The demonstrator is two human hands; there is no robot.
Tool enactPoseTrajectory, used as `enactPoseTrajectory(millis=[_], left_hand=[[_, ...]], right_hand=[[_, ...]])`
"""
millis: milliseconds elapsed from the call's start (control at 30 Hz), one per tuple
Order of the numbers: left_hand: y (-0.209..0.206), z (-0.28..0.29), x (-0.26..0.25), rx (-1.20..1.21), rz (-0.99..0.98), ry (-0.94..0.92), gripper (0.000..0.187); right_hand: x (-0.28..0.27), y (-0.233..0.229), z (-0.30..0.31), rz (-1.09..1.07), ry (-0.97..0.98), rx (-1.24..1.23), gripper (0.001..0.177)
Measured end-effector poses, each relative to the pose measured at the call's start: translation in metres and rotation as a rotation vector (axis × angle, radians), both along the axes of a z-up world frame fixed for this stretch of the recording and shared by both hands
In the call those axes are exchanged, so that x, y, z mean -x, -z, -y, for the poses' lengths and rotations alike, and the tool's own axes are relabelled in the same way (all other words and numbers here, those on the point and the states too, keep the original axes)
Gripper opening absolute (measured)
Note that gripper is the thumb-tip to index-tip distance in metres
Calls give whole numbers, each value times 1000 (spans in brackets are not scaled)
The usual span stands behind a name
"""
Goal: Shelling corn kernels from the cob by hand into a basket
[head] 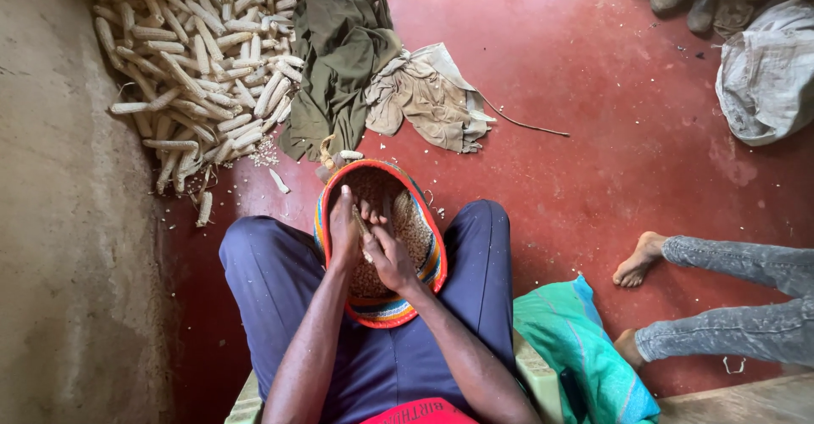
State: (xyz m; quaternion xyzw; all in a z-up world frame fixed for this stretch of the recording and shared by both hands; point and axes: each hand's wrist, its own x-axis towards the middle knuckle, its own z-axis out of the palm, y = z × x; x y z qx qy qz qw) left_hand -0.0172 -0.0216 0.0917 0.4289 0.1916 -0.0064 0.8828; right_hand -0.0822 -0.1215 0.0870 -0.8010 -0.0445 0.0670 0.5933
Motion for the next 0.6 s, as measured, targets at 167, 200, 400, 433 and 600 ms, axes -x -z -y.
enactPoseTrajectory(millis=[167, 200, 400, 433, 600], left_hand=[[-4, 0, 1, 25, 35, 19, 37], [-2, 0, 2, 22, 47, 32, 37], [-6, -1, 2, -173, 96, 146, 34], [-2, -2, 2, -174, 95, 145, 34], [-9, 3, 8, -143, 68, 155, 34]], right_hand=[[-4, 27, -3, 32, 61, 8, 39], [-6, 17, -4, 44, 86, 15, 36], [-7, -59, -5, -17, -4, -54, 61], [-8, -36, -4, -18, -4, -55, 61], [-14, 15, 1, 107, -29, 40, 49]])
